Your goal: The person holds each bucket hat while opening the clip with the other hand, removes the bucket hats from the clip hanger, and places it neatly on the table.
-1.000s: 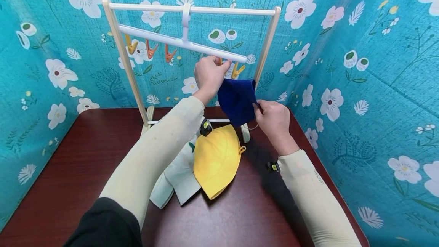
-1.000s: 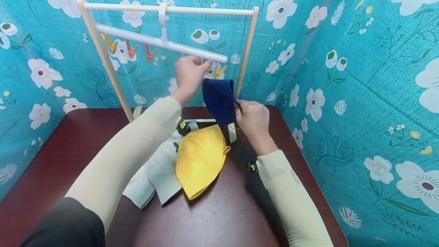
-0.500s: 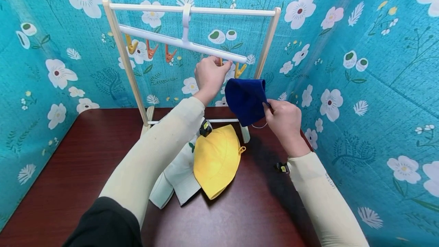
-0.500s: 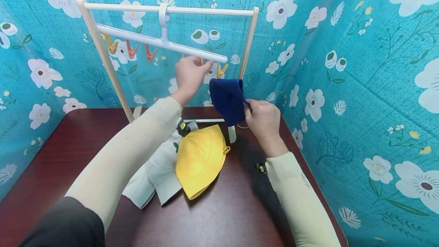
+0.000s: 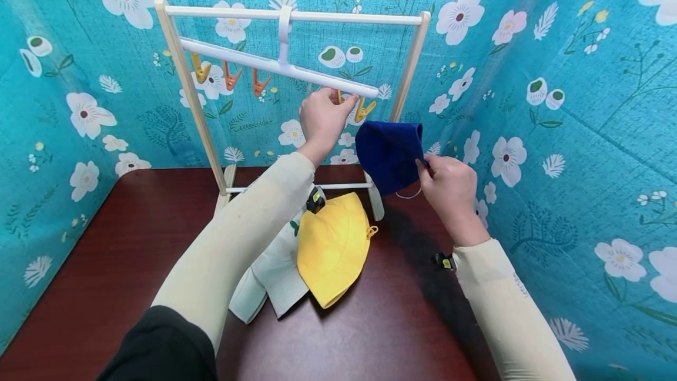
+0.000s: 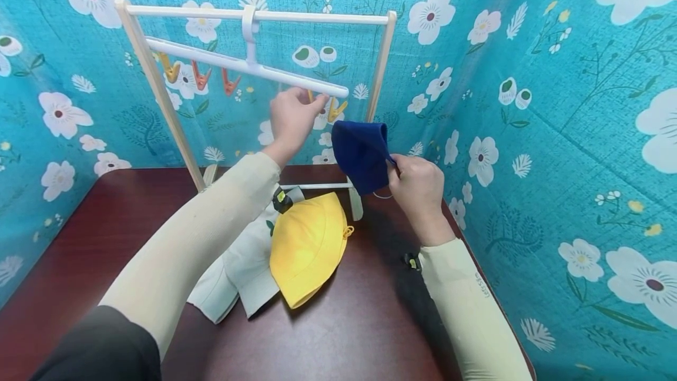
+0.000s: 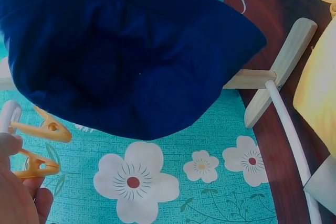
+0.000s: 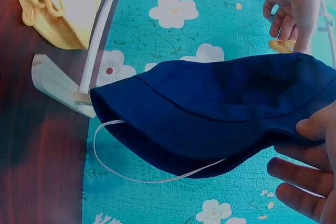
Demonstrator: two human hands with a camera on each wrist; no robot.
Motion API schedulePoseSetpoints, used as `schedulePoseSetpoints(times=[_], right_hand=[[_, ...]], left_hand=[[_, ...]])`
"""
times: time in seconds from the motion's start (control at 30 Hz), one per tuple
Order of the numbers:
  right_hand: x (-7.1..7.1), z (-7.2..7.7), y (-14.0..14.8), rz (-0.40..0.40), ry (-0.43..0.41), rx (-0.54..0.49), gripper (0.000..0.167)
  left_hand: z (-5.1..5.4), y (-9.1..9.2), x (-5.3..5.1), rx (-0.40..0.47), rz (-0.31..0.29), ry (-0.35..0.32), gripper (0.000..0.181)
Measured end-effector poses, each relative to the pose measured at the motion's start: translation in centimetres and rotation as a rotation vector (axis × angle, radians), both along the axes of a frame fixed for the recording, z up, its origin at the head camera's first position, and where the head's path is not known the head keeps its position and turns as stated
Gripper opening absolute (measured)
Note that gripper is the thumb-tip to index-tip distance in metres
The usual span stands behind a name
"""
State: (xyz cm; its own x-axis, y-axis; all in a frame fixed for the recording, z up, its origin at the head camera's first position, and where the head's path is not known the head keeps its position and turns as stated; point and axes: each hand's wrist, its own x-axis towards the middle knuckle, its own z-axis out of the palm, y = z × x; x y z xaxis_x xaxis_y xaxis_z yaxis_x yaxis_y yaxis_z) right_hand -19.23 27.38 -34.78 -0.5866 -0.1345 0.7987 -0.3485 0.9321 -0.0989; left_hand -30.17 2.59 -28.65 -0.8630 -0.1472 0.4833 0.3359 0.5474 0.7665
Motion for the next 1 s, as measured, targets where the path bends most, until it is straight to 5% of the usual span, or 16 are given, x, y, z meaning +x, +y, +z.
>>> schedulePoseSetpoints(times=[0.7,1.0], right_hand=[[0.2,-0.4,0.9,-0.020,-0.012,-0.028,0.039],[0.3,-0.4,1.2,-0.014,-0.004,-0.042,0.042]], left_hand=[[-0.3,-0.4,0.5,0.021,-0.038,-0.018,0.034],[-0.7,-1.3,0.8,-0.020,-0.056,-0.066,0.053]])
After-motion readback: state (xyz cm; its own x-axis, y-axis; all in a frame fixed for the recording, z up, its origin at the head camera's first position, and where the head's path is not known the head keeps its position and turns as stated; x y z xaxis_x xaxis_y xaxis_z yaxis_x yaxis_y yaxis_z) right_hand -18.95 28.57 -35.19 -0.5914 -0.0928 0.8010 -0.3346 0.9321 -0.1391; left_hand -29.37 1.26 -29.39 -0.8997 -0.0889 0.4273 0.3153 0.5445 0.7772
